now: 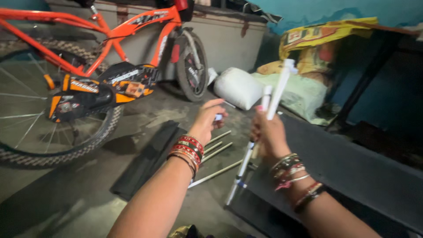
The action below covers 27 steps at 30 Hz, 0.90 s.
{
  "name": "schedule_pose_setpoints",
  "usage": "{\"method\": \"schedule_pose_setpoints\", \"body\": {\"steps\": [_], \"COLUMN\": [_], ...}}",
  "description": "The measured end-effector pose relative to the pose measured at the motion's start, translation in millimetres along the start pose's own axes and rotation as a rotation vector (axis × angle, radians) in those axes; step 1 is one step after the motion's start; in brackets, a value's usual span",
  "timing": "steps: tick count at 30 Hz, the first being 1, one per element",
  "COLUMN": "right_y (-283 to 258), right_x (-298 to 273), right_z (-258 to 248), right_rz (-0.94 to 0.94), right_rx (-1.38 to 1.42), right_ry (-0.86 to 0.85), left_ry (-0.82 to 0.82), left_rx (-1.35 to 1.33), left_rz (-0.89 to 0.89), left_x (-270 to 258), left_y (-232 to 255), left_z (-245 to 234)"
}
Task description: The person assembles a small folding table by connecting white plastic poles and attaching a black fabric surface. They repeatedly pick up poles, insert them into joints, and secure the fabric to the frame.
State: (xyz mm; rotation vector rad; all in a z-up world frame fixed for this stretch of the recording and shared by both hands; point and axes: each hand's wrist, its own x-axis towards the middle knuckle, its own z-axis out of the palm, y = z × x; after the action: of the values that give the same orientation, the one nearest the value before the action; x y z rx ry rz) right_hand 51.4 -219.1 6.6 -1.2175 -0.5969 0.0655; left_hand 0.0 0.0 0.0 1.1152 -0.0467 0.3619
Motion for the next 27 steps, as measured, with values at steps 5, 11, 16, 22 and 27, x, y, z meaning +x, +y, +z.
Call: {"method": "schedule_pose_setpoints", "body": {"steps": [5, 11, 16, 22, 27], "right_y": [3, 64, 138, 236, 305], "right_x": [-32, -24, -11, -3, -6], "right_z": [96, 120, 112, 83, 56], "right_rz": [0.321, 0.360, 0.488, 0.603, 0.659], "right_rx": [-0.176, -0.112, -0.194, -0.216, -0.226], "right_ry": [0.062, -0.015, -0.035, 0.095, 0.101], "left_ry": [-0.117, 0.011, 0.230, 0.329, 0.328], "left_rx": [0.314, 0.389, 0.684, 1.351, 1.626], "left_rz": [-0.137, -0.127, -0.125, -0.232, -0.316], "left_x": [-29, -2, 17, 13, 17], "left_y": [29, -26, -60, -75, -123], "left_z": [-1, -34, -73, -141, -192]}}
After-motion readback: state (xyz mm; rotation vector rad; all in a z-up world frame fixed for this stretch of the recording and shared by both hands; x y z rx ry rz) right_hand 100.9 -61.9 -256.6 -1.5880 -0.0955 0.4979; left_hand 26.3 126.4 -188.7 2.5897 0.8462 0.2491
